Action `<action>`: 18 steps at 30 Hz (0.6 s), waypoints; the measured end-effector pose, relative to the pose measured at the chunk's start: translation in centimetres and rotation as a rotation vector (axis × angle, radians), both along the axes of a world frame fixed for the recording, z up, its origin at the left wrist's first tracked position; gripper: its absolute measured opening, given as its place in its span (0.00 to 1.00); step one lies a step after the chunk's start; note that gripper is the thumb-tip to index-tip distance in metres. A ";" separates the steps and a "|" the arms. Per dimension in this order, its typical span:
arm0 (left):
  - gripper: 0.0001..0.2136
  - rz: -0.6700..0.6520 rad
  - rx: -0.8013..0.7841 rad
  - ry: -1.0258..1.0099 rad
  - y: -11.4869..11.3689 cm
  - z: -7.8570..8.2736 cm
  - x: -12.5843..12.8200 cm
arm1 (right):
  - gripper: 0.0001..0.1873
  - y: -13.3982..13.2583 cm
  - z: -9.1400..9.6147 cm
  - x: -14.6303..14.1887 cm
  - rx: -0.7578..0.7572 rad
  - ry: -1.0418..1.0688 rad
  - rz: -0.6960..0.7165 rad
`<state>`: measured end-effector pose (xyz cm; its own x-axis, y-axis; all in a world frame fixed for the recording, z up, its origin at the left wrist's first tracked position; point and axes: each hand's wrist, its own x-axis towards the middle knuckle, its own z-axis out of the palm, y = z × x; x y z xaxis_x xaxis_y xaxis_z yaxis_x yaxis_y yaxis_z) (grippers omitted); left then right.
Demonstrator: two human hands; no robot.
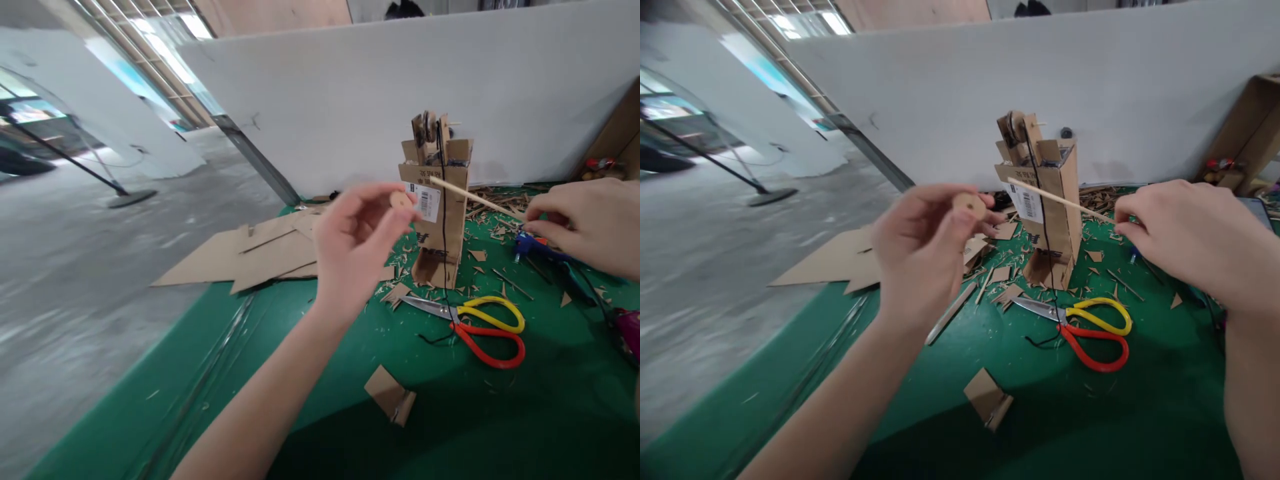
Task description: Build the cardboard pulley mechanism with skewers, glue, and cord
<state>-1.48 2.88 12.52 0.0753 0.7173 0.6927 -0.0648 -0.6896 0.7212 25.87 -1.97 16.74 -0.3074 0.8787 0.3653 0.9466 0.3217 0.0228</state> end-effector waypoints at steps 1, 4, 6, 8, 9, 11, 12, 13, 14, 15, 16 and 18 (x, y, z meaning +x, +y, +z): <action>0.08 0.036 -0.015 -0.051 0.7 0.2 0.2 | 0.10 -0.1 0.0 -0.7 0.006 -0.037 -0.026; 0.10 0.019 -0.094 -0.130 2.6 0.4 1.0 | 0.14 0.0 -0.2 -2.5 -0.005 -0.137 -0.068; 0.11 -0.031 -0.142 -0.146 3.2 0.2 1.6 | 0.17 0.2 -0.4 -3.3 -0.031 -0.173 -0.075; 0.13 -0.074 -0.173 -0.127 3.5 0.0 2.1 | 0.18 0.4 -0.7 -3.8 -0.067 -0.201 -0.099; 0.13 -0.088 -0.179 -0.111 3.5 -0.1 2.2 | 0.19 0.5 -0.8 -4.0 -0.086 -0.214 -0.113; 0.13 -0.097 -0.173 -0.073 3.4 -0.3 2.3 | 0.19 0.6 -1.0 -4.4 -0.117 -0.237 -0.135; 0.13 -0.089 -0.163 -0.053 3.3 -0.4 2.3 | 0.18 0.6 -1.0 -4.6 -0.127 -0.249 -0.140; 0.13 -0.076 -0.149 -0.032 3.3 -0.4 2.3 | 0.18 0.7 -1.1 -4.9 -0.134 -0.262 -0.142; 0.12 -0.058 -0.131 -0.014 3.4 -0.5 2.3 | 0.18 0.7 -1.2 -5.1 -0.140 -0.274 -0.140; 0.12 -0.038 -0.110 0.002 3.5 -0.6 2.2 | 0.18 0.7 -1.2 -5.3 -0.146 -0.286 -0.135; 0.12 -0.020 -0.086 0.015 3.7 -0.7 2.2 | 0.18 0.7 -1.3 -5.4 -0.151 -0.296 -0.127; 0.12 0.001 -0.032 0.037 4.1 -1.1 2.1 | 0.18 0.7 -1.5 -5.7 -0.156 -0.305 -0.108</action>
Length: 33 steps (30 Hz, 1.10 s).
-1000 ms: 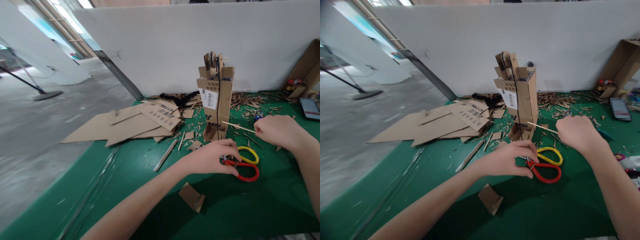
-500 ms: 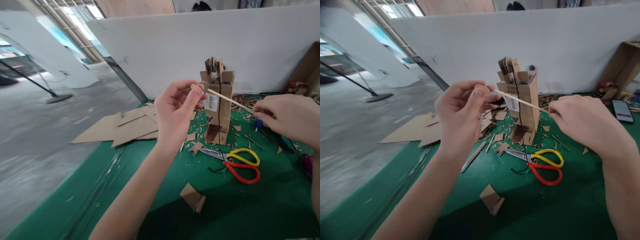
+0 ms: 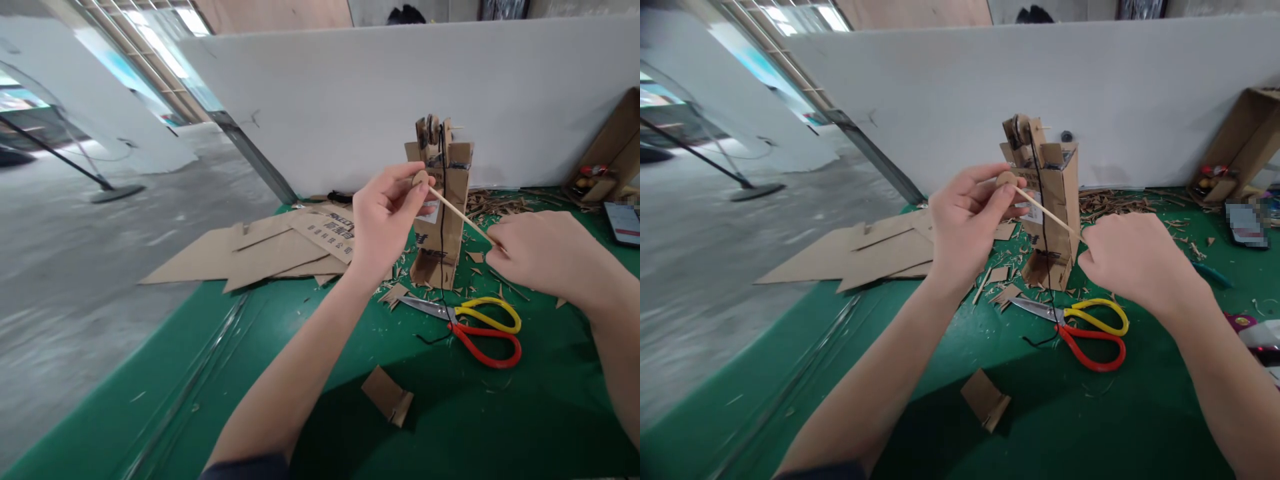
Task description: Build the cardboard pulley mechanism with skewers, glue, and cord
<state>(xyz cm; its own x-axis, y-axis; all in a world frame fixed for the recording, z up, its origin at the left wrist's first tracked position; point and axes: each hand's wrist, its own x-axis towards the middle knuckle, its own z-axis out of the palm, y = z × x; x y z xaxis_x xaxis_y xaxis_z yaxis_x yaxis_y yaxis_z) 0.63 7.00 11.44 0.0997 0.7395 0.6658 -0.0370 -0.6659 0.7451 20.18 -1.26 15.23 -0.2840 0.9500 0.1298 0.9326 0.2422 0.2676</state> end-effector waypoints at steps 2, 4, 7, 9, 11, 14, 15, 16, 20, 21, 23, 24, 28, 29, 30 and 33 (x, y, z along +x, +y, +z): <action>0.13 0.019 0.060 0.020 0.5 -0.4 -0.1 | 0.19 0.0 -0.2 -0.2 0.008 0.012 0.018; 0.13 0.051 0.119 0.044 0.9 -0.8 -0.2 | 0.19 0.1 -0.3 -0.2 0.020 0.041 0.043; 0.13 0.090 0.185 0.094 1.3 -1.1 -0.3 | 0.19 0.2 -0.4 -0.3 0.027 0.078 0.061; 0.13 0.104 0.201 0.108 1.5 -1.2 -0.4 | 0.18 0.3 -0.4 -0.2 0.028 0.092 0.065; 0.13 0.120 0.199 0.103 1.7 -1.2 -0.4 | 0.18 0.4 -0.5 -0.2 0.029 0.109 0.081; 0.13 0.137 0.187 0.082 2.0 -1.2 -0.5 | 0.16 0.4 -0.5 -0.4 0.039 0.138 0.112; 0.13 0.138 0.185 0.079 2.0 -1.2 -0.5 | 0.16 0.4 -0.5 -0.4 0.046 0.142 0.118; 0.13 0.140 0.186 0.080 2.1 -1.2 -0.5 | 0.16 0.3 -0.5 -0.5 0.052 0.142 0.124; 0.13 0.180 0.228 0.100 2.1 -1.3 -0.5 | 0.15 0.1 -0.7 -0.9 0.058 0.142 0.141; 0.13 0.195 0.234 0.102 2.1 -1.3 -0.5 | 0.15 0.1 -0.7 -0.9 0.063 0.147 0.145; 0.13 0.220 0.229 0.103 2.2 -1.4 -0.6 | 0.14 0.1 -0.8 -1.0 0.078 0.155 0.158; 0.13 0.230 0.224 0.105 2.3 -1.4 -0.7 | 0.14 0.2 -0.9 -1.1 0.087 0.154 0.165; 0.13 0.254 0.261 0.131 2.4 -1.7 -0.8 | 0.12 0.4 -1.1 -1.5 0.122 0.138 0.163; 0.13 0.259 0.275 0.145 2.3 -1.7 -0.7 | 0.10 0.5 -1.2 -1.6 0.136 0.140 0.147; 0.13 0.263 0.287 0.162 2.2 -1.8 -0.7 | 0.10 0.5 -1.2 -1.8 0.152 0.147 0.128; 0.14 0.281 0.325 0.206 1.6 -2.0 -0.5 | 0.10 0.6 -1.4 -2.1 0.196 0.186 0.089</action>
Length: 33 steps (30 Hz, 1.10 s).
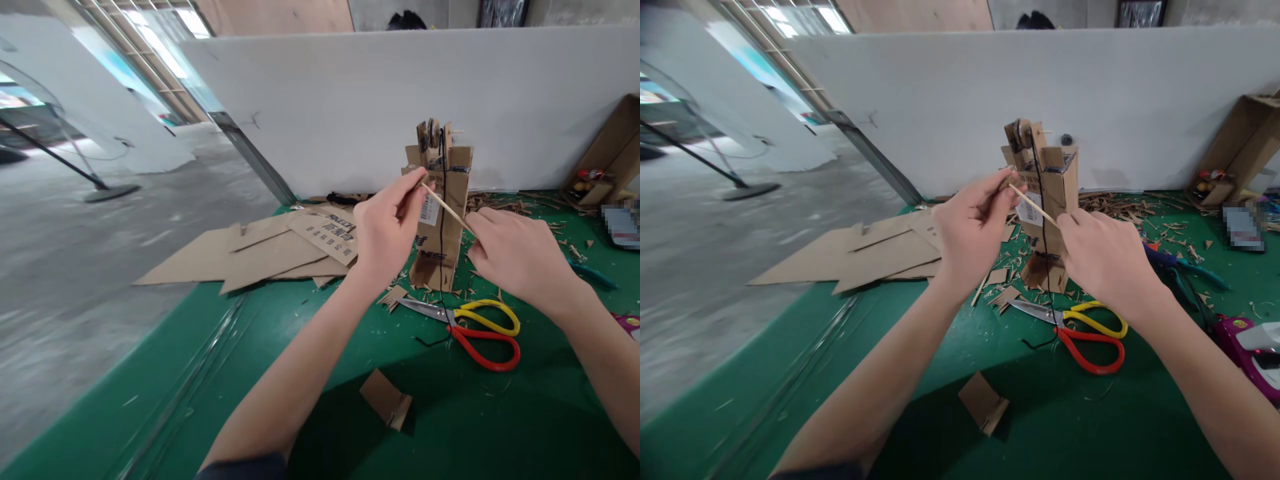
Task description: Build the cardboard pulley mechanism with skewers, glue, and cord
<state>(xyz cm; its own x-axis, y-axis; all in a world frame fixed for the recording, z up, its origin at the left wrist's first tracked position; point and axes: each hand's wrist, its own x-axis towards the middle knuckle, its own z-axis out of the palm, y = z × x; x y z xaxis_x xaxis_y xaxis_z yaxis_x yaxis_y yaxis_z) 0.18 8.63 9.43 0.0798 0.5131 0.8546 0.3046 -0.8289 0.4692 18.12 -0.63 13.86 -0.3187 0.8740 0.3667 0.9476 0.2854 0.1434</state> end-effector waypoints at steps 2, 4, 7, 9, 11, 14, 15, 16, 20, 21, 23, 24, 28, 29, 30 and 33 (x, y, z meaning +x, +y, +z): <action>0.14 0.005 0.029 0.010 -0.3 -0.1 0.2 | 0.10 0.1 -0.1 -0.1 0.008 0.049 -0.002; 0.15 0.001 0.053 0.009 -0.5 -0.3 0.4 | 0.10 0.5 -0.3 0.0 0.002 0.132 0.017; 0.14 -0.001 0.085 0.019 -0.8 -0.2 0.5 | 0.13 1.3 -0.8 0.0 -0.035 0.364 0.114; 0.14 0.018 0.115 0.039 -1.1 0.0 0.6 | 0.13 2.0 -1.4 -0.1 -0.123 0.571 0.203; 0.14 0.051 0.149 0.076 -1.4 0.4 0.6 | 0.13 2.6 -2.2 -0.3 -0.236 0.773 0.289; 0.13 0.104 0.191 0.128 -1.8 0.9 0.4 | 0.15 3.1 -3.1 -0.7 -0.312 0.937 0.353; 0.13 0.113 0.194 0.140 -1.8 1.0 0.4 | 0.15 3.1 -3.3 -0.8 -0.306 0.947 0.350; 0.13 0.117 0.194 0.147 -1.8 1.1 0.3 | 0.15 3.1 -3.4 -0.9 -0.285 0.942 0.339; 0.14 0.110 0.190 0.160 -1.7 1.1 0.2 | 0.15 2.9 -3.5 -1.4 -0.164 0.885 0.303; 0.14 0.110 0.194 0.161 -1.7 1.1 0.2 | 0.14 2.8 -3.5 -1.4 -0.131 0.871 0.296; 0.14 0.109 0.208 0.165 -1.8 1.1 0.2 | 0.15 2.8 -3.5 -1.5 -0.069 0.851 0.280; 0.14 0.106 0.216 0.168 -1.8 1.1 0.3 | 0.15 2.8 -3.5 -1.5 -0.050 0.844 0.271; 0.14 0.091 0.239 0.189 -2.2 1.2 0.6 | 0.14 2.6 -3.5 -1.6 -0.070 0.847 0.237; 0.14 0.094 0.240 0.196 -2.3 1.1 0.7 | 0.14 2.6 -3.6 -1.6 -0.084 0.863 0.231; 0.14 0.101 0.239 0.204 -2.3 1.1 0.7 | 0.13 2.6 -3.6 -1.7 -0.093 0.893 0.229; 0.14 0.118 0.246 0.225 -2.3 0.9 0.9 | 0.13 2.6 -3.8 -2.1 -0.134 1.048 0.247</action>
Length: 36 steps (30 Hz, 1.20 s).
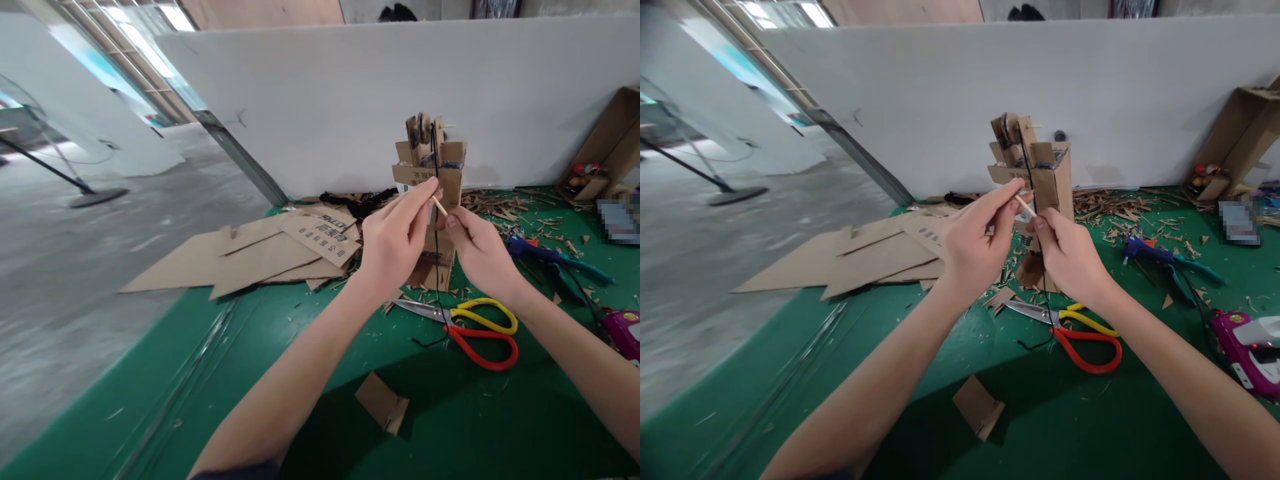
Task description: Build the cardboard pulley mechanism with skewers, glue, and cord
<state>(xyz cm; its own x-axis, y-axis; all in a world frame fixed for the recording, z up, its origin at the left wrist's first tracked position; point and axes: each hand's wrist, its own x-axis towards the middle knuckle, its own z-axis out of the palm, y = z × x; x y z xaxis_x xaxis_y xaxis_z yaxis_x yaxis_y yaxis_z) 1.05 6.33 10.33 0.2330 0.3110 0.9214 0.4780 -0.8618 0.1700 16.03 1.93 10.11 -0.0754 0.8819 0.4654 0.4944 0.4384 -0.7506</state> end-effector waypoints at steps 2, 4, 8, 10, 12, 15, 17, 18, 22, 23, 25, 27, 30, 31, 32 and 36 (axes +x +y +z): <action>0.14 -0.008 0.015 0.004 0.1 -0.1 0.0 | 0.14 0.1 0.0 -0.2 -0.075 0.160 0.076; 0.15 -0.027 0.031 0.009 0.1 -0.2 0.0 | 0.15 0.1 0.1 -0.3 -0.230 0.355 0.202; 0.16 -0.052 0.040 0.044 0.2 -0.2 -0.1 | 0.13 0.0 0.6 0.0 -0.539 0.704 0.416; 0.15 -0.061 0.031 0.090 0.2 -0.2 -0.1 | 0.12 -0.1 0.8 0.2 -0.593 0.806 0.449; 0.15 -0.080 0.016 0.154 0.1 -0.2 -0.1 | 0.12 0.0 0.8 0.3 -0.606 0.866 0.439; 0.15 -0.074 -0.009 0.213 0.2 -0.4 -0.1 | 0.14 0.1 0.7 0.2 -0.575 0.871 0.414; 0.15 -0.032 0.000 0.193 0.3 -0.7 -0.1 | 0.14 0.3 0.7 0.2 -0.526 0.808 0.410; 0.15 -0.014 0.009 0.175 0.5 -0.8 -0.1 | 0.13 0.4 0.8 0.2 -0.498 0.751 0.389; 0.15 0.007 0.019 0.100 0.9 -0.6 -0.5 | 0.05 0.6 1.0 0.7 -0.342 0.319 0.176; 0.15 0.013 0.016 0.091 1.0 -0.5 -0.7 | 0.04 0.6 1.0 0.9 -0.306 0.212 0.142; 0.15 0.031 0.011 0.086 1.0 -0.2 -0.9 | 0.05 0.6 0.9 1.1 -0.253 0.089 0.121; 0.15 0.041 -0.004 0.092 0.9 0.0 -0.9 | 0.07 0.6 0.6 1.1 -0.214 0.066 0.112; 0.16 0.011 -0.025 0.102 0.7 0.1 -0.8 | 0.10 0.6 0.3 1.0 -0.162 0.062 0.098; 0.16 -0.006 -0.025 0.107 0.7 0.1 -0.8 | 0.11 0.7 0.2 0.9 -0.151 0.060 0.103; 0.16 -0.022 -0.024 0.117 0.6 0.1 -0.8 | 0.12 0.7 0.2 0.9 -0.143 0.061 0.110; 0.16 -0.037 -0.046 0.179 0.6 0.1 -0.7 | 0.12 0.9 0.4 1.2 -0.153 0.051 0.109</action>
<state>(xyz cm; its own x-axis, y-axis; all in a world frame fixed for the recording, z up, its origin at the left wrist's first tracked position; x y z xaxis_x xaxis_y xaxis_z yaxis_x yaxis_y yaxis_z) 0.36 6.96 10.43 0.4038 0.3399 0.8493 0.4724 -0.8725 0.1246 17.27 2.83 10.49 -0.1541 0.9307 0.3318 0.4095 0.3658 -0.8358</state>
